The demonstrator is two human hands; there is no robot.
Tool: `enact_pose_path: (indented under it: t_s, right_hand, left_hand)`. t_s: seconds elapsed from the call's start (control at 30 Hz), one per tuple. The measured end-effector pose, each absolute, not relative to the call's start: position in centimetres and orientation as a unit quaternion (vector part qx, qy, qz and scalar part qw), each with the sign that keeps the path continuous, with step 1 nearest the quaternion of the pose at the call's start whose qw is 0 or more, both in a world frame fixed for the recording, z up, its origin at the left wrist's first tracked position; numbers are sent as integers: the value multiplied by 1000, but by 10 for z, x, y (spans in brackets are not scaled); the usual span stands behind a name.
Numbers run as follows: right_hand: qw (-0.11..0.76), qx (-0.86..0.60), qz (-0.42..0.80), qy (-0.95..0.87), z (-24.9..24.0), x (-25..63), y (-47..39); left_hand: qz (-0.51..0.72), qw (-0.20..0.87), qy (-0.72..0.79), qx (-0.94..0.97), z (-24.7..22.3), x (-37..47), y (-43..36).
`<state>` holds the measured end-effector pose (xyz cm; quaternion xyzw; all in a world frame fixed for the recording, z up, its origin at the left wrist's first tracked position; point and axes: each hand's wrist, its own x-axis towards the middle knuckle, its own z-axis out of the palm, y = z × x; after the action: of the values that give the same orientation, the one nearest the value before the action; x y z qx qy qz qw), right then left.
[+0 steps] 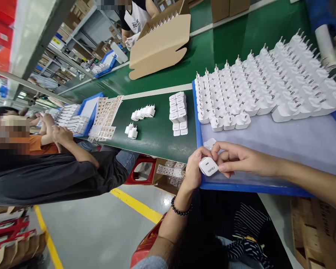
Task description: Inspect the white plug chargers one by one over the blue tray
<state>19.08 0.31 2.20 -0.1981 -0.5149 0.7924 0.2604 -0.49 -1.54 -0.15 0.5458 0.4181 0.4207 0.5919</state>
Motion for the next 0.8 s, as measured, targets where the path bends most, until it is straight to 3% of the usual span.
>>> enact_pose_path:
  t_s: [0.5,0.8]
  right_hand:
    - [290,-239,782,-497,16,185,-2]
    - [245,-275,794,-484,24,183,-2]
  left_hand:
    - [367,585,424,586,4,-1,-15]
    - [326,537,368,686,10,-3,-17]
